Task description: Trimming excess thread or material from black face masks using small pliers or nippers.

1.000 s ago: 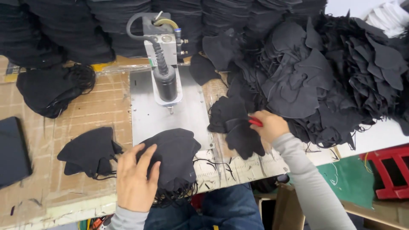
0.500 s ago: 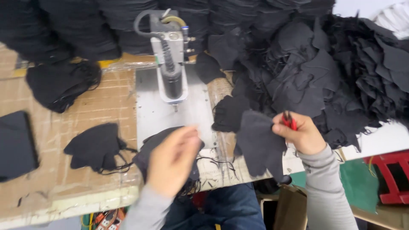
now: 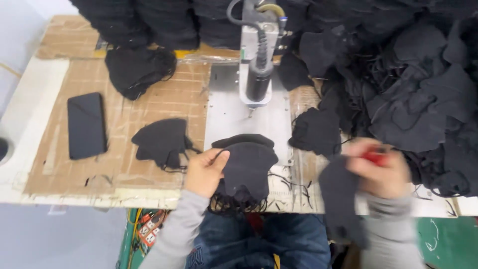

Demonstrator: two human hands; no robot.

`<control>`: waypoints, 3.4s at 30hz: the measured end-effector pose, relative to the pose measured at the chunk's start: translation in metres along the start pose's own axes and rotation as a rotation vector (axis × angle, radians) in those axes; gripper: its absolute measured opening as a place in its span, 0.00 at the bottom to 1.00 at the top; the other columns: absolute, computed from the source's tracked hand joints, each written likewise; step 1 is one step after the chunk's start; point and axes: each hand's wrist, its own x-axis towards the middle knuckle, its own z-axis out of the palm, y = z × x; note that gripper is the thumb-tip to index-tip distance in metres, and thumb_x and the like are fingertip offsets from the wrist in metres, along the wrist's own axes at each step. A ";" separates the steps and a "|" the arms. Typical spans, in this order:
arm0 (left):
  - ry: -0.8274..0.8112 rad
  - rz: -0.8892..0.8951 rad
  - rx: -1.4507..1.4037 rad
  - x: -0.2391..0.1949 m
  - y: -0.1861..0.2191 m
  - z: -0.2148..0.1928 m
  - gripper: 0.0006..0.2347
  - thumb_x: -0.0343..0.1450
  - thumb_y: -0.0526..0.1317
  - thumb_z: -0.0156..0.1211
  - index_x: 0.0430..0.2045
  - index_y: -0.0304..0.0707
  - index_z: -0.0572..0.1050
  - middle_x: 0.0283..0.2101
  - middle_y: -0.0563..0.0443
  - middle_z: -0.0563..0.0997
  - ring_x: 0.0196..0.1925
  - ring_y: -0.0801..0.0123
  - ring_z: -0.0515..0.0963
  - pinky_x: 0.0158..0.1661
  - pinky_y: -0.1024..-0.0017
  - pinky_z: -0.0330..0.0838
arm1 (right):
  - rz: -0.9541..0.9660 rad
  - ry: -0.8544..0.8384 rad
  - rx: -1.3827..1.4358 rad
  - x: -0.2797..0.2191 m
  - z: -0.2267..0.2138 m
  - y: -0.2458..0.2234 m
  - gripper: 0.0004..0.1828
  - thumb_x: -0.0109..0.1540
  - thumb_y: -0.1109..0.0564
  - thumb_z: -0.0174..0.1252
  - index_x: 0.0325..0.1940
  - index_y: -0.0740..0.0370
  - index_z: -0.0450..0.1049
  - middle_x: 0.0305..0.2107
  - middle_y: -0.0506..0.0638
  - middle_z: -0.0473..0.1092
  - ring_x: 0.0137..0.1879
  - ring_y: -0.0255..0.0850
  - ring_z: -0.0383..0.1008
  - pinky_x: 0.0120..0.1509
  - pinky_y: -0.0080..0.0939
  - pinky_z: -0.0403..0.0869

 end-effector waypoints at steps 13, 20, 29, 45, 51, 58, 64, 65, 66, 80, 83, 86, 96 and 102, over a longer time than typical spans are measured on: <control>-0.373 0.522 1.050 0.063 0.034 0.001 0.47 0.55 0.49 0.80 0.63 0.20 0.58 0.62 0.28 0.66 0.66 0.40 0.62 0.62 0.53 0.61 | -0.320 -0.085 -0.996 0.040 0.114 0.091 0.12 0.57 0.54 0.68 0.41 0.62 0.78 0.32 0.56 0.76 0.34 0.51 0.79 0.37 0.43 0.75; -0.864 0.084 1.159 0.110 0.026 0.017 0.46 0.50 0.53 0.82 0.56 0.19 0.65 0.54 0.27 0.78 0.57 0.45 0.79 0.56 0.64 0.73 | -0.420 -0.174 -1.144 -0.033 0.014 0.147 0.16 0.51 0.64 0.60 0.43 0.60 0.75 0.34 0.58 0.74 0.40 0.57 0.77 0.42 0.48 0.75; -0.757 0.284 1.064 0.085 0.012 0.007 0.31 0.52 0.53 0.80 0.40 0.28 0.78 0.43 0.34 0.81 0.49 0.43 0.79 0.51 0.58 0.73 | -0.382 0.275 -1.620 0.004 0.024 0.062 0.20 0.53 0.50 0.70 0.45 0.62 0.78 0.40 0.56 0.76 0.45 0.58 0.76 0.48 0.55 0.73; -0.415 0.663 0.356 -0.028 0.093 -0.059 0.49 0.56 0.53 0.77 0.69 0.31 0.53 0.64 0.27 0.69 0.68 0.41 0.69 0.65 0.54 0.63 | -0.173 -0.408 -0.812 0.028 0.093 0.043 0.45 0.42 0.56 0.80 0.61 0.63 0.71 0.46 0.53 0.78 0.53 0.38 0.81 0.61 0.39 0.74; -0.474 0.580 0.725 -0.001 0.009 -0.047 0.62 0.53 0.52 0.84 0.74 0.31 0.37 0.71 0.24 0.56 0.75 0.34 0.52 0.68 0.39 0.39 | 0.282 -0.378 -1.008 0.048 0.136 0.091 0.63 0.43 0.51 0.85 0.77 0.47 0.56 0.49 0.53 0.78 0.59 0.41 0.80 0.66 0.40 0.73; -0.431 0.683 0.515 0.006 -0.010 -0.042 0.57 0.59 0.49 0.79 0.78 0.25 0.41 0.66 0.26 0.66 0.70 0.36 0.66 0.72 0.46 0.51 | -0.259 -0.567 -0.719 0.051 0.125 0.112 0.59 0.44 0.57 0.81 0.72 0.63 0.54 0.56 0.65 0.72 0.63 0.54 0.75 0.66 0.52 0.67; -0.251 0.792 0.468 0.000 -0.011 -0.034 0.45 0.59 0.45 0.78 0.66 0.20 0.55 0.63 0.23 0.64 0.67 0.31 0.64 0.68 0.45 0.55 | -0.201 -0.419 -0.857 0.042 0.126 0.131 0.64 0.43 0.53 0.82 0.74 0.60 0.49 0.53 0.57 0.77 0.59 0.51 0.80 0.62 0.48 0.74; -0.181 0.851 0.541 -0.007 0.001 -0.035 0.41 0.57 0.46 0.78 0.60 0.24 0.59 0.61 0.24 0.64 0.66 0.31 0.64 0.66 0.43 0.54 | -0.151 -0.447 -0.852 0.037 0.121 0.129 0.64 0.44 0.53 0.83 0.76 0.59 0.49 0.52 0.56 0.78 0.58 0.49 0.79 0.62 0.48 0.75; -0.101 0.931 0.629 -0.005 0.016 -0.041 0.37 0.56 0.47 0.77 0.54 0.27 0.63 0.60 0.25 0.65 0.66 0.30 0.64 0.64 0.41 0.53 | -0.127 -0.470 -0.840 0.043 0.121 0.129 0.65 0.45 0.52 0.83 0.77 0.57 0.50 0.51 0.55 0.79 0.57 0.48 0.79 0.63 0.47 0.76; 0.249 0.188 -0.332 0.094 0.071 -0.083 0.27 0.58 0.33 0.76 0.51 0.31 0.71 0.46 0.43 0.83 0.46 0.61 0.83 0.48 0.65 0.80 | -0.383 -0.066 -0.567 0.045 -0.016 0.178 0.48 0.45 0.66 0.72 0.68 0.64 0.61 0.52 0.62 0.73 0.53 0.50 0.81 0.60 0.53 0.75; 0.274 0.097 -0.746 0.169 0.060 -0.054 0.30 0.57 0.31 0.76 0.54 0.31 0.70 0.50 0.44 0.82 0.47 0.63 0.84 0.47 0.68 0.80 | -0.243 0.082 -0.497 0.034 -0.090 0.243 0.40 0.49 0.69 0.66 0.65 0.65 0.64 0.50 0.62 0.73 0.47 0.49 0.83 0.54 0.52 0.80; 0.405 -0.159 -0.703 0.249 0.004 -0.012 0.34 0.58 0.40 0.80 0.56 0.24 0.68 0.45 0.40 0.82 0.34 0.62 0.81 0.34 0.66 0.78 | -0.182 0.148 -0.586 0.007 -0.155 0.254 0.31 0.52 0.69 0.63 0.60 0.65 0.70 0.43 0.60 0.76 0.44 0.47 0.84 0.53 0.48 0.80; 0.533 -0.422 -0.022 0.259 0.028 0.008 0.49 0.61 0.60 0.74 0.63 0.19 0.53 0.44 0.31 0.79 0.27 0.59 0.81 0.22 0.65 0.76 | -0.229 0.547 -1.154 -0.004 -0.052 0.066 0.10 0.60 0.63 0.62 0.46 0.63 0.78 0.39 0.53 0.76 0.42 0.47 0.77 0.49 0.42 0.74; 0.486 0.391 0.051 0.131 -0.057 -0.007 0.11 0.80 0.40 0.62 0.47 0.28 0.73 0.44 0.48 0.80 0.42 0.72 0.77 0.46 0.74 0.74 | -0.272 0.369 -1.182 0.022 -0.023 0.071 0.12 0.58 0.58 0.64 0.45 0.61 0.80 0.38 0.55 0.76 0.45 0.52 0.77 0.50 0.45 0.74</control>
